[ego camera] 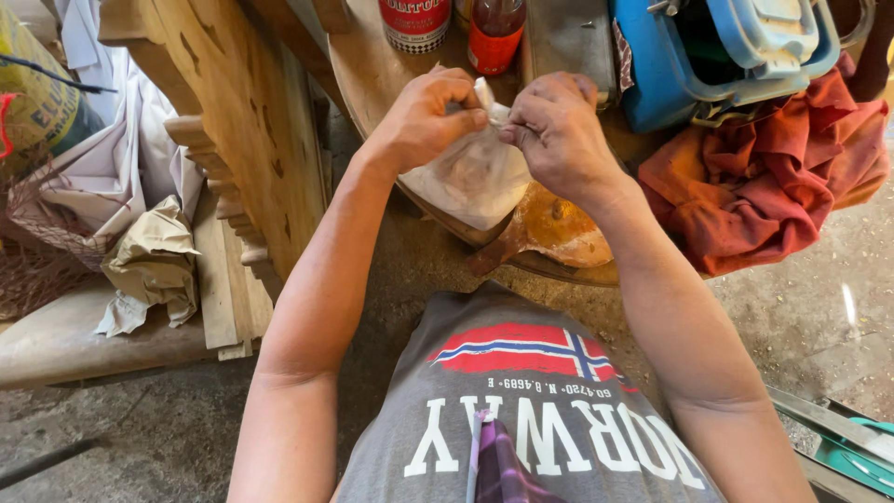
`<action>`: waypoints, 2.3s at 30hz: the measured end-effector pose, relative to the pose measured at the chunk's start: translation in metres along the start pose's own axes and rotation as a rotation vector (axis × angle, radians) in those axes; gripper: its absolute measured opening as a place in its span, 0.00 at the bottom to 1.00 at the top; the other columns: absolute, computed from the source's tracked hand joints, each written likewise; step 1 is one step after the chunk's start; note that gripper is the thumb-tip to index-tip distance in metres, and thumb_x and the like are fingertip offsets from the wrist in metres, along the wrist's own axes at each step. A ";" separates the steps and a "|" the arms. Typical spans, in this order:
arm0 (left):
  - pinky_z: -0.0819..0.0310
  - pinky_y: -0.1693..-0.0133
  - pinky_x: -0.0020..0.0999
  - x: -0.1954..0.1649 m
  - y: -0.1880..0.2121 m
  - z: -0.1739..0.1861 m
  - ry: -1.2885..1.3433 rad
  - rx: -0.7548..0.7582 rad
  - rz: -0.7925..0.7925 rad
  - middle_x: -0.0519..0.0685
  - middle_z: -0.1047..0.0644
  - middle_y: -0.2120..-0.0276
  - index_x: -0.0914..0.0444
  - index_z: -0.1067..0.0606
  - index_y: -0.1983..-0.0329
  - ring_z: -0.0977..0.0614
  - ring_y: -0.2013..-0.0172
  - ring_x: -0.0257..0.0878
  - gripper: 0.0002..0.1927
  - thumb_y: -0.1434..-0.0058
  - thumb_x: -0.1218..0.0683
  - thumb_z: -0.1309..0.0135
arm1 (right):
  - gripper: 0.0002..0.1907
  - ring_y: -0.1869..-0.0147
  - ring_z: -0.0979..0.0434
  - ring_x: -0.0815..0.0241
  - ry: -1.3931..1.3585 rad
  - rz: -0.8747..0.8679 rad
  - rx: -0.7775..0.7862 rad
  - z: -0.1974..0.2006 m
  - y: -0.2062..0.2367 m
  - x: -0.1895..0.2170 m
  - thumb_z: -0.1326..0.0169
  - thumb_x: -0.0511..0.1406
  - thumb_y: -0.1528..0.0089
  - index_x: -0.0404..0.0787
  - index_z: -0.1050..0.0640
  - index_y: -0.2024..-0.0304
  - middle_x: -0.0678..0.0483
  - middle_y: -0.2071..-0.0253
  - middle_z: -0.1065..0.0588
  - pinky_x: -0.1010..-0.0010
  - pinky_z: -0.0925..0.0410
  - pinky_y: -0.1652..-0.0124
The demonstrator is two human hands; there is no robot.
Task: The person sits on the floor and uses a small knife to scoop a white paste from a can and spread it onto the face of a wooden paddle-shaped object. They carry the object to a low round table, take more paste from a plastic bag, and continue spreading and smoothing the paste over the wood surface.
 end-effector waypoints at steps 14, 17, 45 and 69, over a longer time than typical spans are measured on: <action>0.26 0.60 0.28 -0.005 0.016 0.023 0.348 -0.051 0.036 0.43 0.23 0.68 0.63 0.25 0.67 0.23 0.64 0.32 0.14 0.36 0.51 0.33 | 0.20 0.42 0.28 0.62 -0.758 -0.267 -0.108 0.056 0.066 -0.016 0.36 0.45 0.32 0.35 0.24 0.67 0.50 0.46 0.26 0.70 0.35 0.38; 0.28 0.61 0.29 -0.017 0.023 0.022 0.163 -0.080 -0.066 0.44 0.26 0.69 0.63 0.29 0.67 0.25 0.64 0.34 0.17 0.32 0.48 0.36 | 0.16 0.54 0.31 0.67 -0.639 -0.419 -0.164 0.069 0.102 -0.002 0.35 0.41 0.34 0.34 0.21 0.62 0.51 0.45 0.25 0.75 0.39 0.57; 0.40 0.33 0.49 -0.139 0.084 0.001 -0.539 -0.148 -0.492 0.55 0.25 0.39 0.65 0.30 0.37 0.24 0.41 0.49 0.20 0.31 0.58 0.43 | 0.04 0.60 0.24 0.51 0.343 -0.564 -0.152 0.080 0.186 0.036 0.41 0.28 0.28 0.36 0.19 0.50 0.45 0.59 0.25 0.64 0.32 0.58; 0.23 0.68 0.45 -0.094 0.118 -0.035 -0.508 -0.122 0.125 0.57 0.23 0.61 0.66 0.28 0.58 0.18 0.69 0.55 0.07 0.38 0.60 0.45 | 0.28 0.67 0.25 0.65 -0.318 -0.816 -0.067 -0.018 0.027 0.026 0.34 0.30 0.42 0.35 0.29 0.41 0.53 0.66 0.23 0.71 0.33 0.68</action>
Point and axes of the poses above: each hand's wrist, its own y-axis away from the middle knuckle, its own z-axis out of the back of the hand, x = y × z, the point moved 1 cm from there along -y, towards the middle knuckle
